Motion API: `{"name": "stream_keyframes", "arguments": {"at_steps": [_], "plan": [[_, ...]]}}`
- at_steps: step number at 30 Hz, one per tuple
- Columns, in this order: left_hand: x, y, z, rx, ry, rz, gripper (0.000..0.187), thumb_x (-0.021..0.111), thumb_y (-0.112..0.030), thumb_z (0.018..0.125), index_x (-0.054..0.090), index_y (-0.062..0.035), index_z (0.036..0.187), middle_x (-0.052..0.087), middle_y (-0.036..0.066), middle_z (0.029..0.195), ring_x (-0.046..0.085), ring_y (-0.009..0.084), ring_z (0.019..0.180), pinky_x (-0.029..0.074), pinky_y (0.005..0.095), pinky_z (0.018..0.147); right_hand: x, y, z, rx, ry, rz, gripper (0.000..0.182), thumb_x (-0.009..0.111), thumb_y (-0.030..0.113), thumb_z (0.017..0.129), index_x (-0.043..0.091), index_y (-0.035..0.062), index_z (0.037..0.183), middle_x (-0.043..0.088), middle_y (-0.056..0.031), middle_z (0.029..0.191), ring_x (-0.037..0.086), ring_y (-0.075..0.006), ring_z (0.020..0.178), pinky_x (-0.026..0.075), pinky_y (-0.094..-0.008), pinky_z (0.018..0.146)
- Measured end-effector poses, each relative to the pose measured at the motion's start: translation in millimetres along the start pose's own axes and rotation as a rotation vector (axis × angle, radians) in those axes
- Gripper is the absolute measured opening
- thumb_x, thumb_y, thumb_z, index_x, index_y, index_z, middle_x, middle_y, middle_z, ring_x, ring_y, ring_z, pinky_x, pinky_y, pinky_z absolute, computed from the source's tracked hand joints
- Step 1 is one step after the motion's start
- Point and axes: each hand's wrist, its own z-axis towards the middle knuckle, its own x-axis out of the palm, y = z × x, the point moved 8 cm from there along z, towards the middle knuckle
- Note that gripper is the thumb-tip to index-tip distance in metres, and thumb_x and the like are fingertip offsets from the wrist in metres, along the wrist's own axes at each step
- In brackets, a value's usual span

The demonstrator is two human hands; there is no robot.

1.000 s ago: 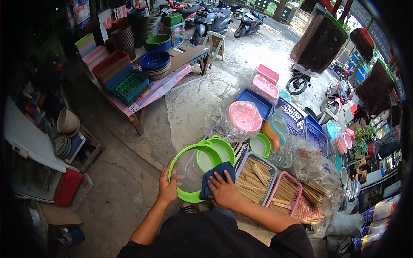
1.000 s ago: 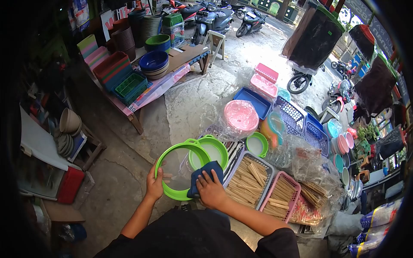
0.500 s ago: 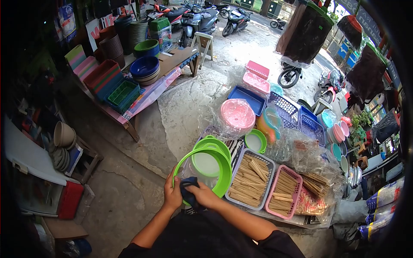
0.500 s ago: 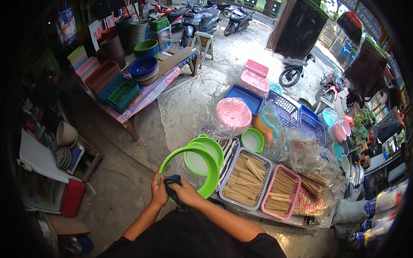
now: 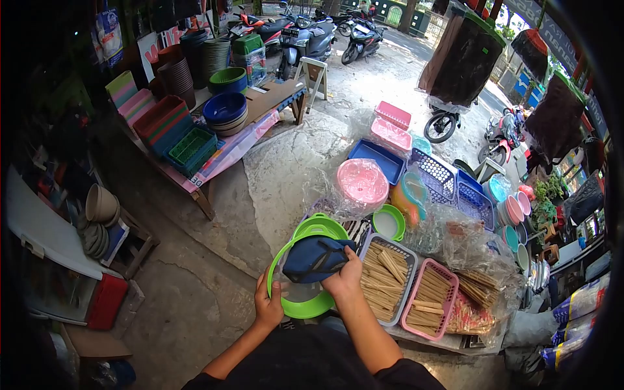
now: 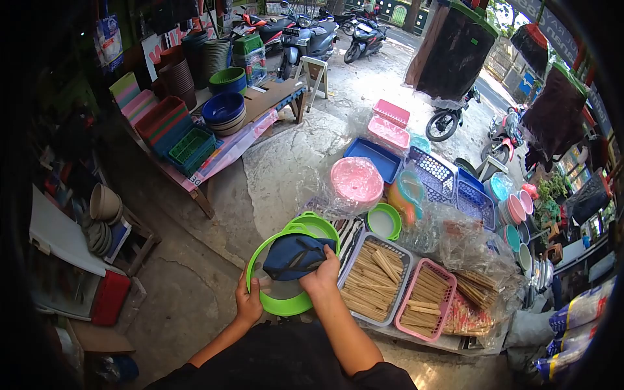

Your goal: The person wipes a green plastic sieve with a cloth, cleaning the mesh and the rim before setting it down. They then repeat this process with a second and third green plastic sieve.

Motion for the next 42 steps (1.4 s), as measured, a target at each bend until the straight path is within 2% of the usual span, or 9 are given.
{"name": "stream_keyframes", "arguments": {"at_steps": [5, 9, 13, 17, 20, 27, 31, 34, 42], "plan": [[-4, 7, 1, -0.147, -0.036, -0.202, 0.046, 0.044, -0.029, 0.106, 0.043, -0.0035, 0.145, 0.049, 0.013, 0.128, 0.068, 0.0215, 0.098, 0.056, 0.0279, 0.073, -9, 13, -21, -0.009, 0.003, 0.026, 0.051, 0.033, 0.037, 0.102, 0.052, -0.0013, 0.13, 0.056, -0.0218, 0.135, 0.052, -0.0388, 0.125, 0.034, -0.0546, 0.112], [-13, 23, 8, -0.174, -0.088, -0.196, 0.045, 0.044, -0.028, 0.106, 0.042, -0.0042, 0.145, 0.047, 0.012, 0.129, 0.068, 0.0221, 0.098, 0.056, 0.029, 0.073, -7, 34, -52, -0.091, 0.098, -0.04, 0.051, 0.035, 0.038, 0.102, 0.054, -0.0014, 0.128, 0.057, -0.02, 0.134, 0.053, -0.0373, 0.125, 0.035, -0.052, 0.112], [-21, 32, 15, -0.279, -0.129, -0.23, 0.044, 0.043, -0.013, 0.104, 0.038, -0.0055, 0.147, 0.046, 0.01, 0.133, 0.068, 0.0222, 0.097, 0.056, 0.0287, 0.072, 8, 70, -86, -0.595, 0.222, -0.259, 0.053, 0.034, 0.034, 0.104, 0.048, -0.0055, 0.137, 0.054, -0.0207, 0.138, 0.053, -0.0358, 0.127, 0.037, -0.0453, 0.112], [5, 7, 19, -0.257, 0.005, -0.302, 0.05, 0.039, 0.001, 0.096, 0.038, -0.002, 0.146, 0.049, 0.014, 0.137, 0.067, 0.0237, 0.101, 0.055, 0.0293, 0.075, 72, 37, -132, -1.383, 0.639, -1.564, 0.069, 0.058, 0.017, 0.085, 0.037, -0.009, 0.145, 0.04, -0.0253, 0.151, 0.041, -0.0363, 0.14, 0.027, -0.0445, 0.116], [19, -4, 14, -0.03, 0.087, -0.126, 0.048, 0.043, 0.003, 0.091, 0.047, 0.0041, 0.139, 0.057, 0.017, 0.13, 0.057, 0.0275, 0.12, 0.044, 0.0358, 0.102, 80, -32, -107, -1.294, 0.963, -2.296, 0.071, 0.06, 0.013, 0.079, 0.042, 0.0101, 0.148, 0.041, -0.006, 0.155, 0.036, -0.0214, 0.145, 0.022, -0.0458, 0.118], [16, -6, 11, -0.047, 0.134, -0.103, 0.049, 0.043, 0.004, 0.09, 0.047, 0.0053, 0.138, 0.058, 0.019, 0.128, 0.056, 0.0293, 0.121, 0.039, 0.0362, 0.106, 61, -19, -81, -1.488, 0.79, -2.307, 0.067, 0.055, 0.012, 0.082, 0.042, 0.0127, 0.148, 0.037, -0.0037, 0.157, 0.031, -0.0203, 0.147, 0.019, -0.0469, 0.119], [16, -8, 9, -0.218, 0.134, -0.248, 0.056, 0.038, 0.009, 0.088, 0.045, 0.0007, 0.143, 0.05, 0.017, 0.136, 0.066, 0.0261, 0.105, 0.054, 0.03, 0.082, 64, 10, -72, -1.361, 0.5, -2.315, 0.082, 0.064, 0.009, 0.072, 0.04, 0.0111, 0.15, 0.038, -0.0063, 0.156, 0.033, -0.0282, 0.145, 0.023, -0.052, 0.116], [14, -5, 10, -0.131, 0.115, -0.215, 0.056, 0.036, 0.009, 0.09, 0.043, -0.0014, 0.145, 0.045, 0.016, 0.14, 0.068, 0.0239, 0.098, 0.055, 0.0256, 0.07, 55, 27, -66, -1.28, 0.312, -2.2, 0.095, 0.063, 0.002, 0.06, 0.033, 0.0022, 0.151, 0.038, -0.0184, 0.154, 0.032, -0.0405, 0.143, 0.027, -0.0531, 0.114], [-2, -5, 22, -0.116, 0.037, -0.18, 0.052, 0.037, 0.005, 0.095, 0.04, -0.0027, 0.146, 0.045, 0.015, 0.14, 0.068, 0.0226, 0.097, 0.054, 0.0261, 0.071, -20, 49, -40, -1.07, 0.073, -1.796, 0.093, 0.072, -0.004, 0.071, 0.026, 0.0005, 0.152, 0.042, -0.0251, 0.143, 0.045, -0.0448, 0.127, 0.041, -0.044, 0.104]]}}
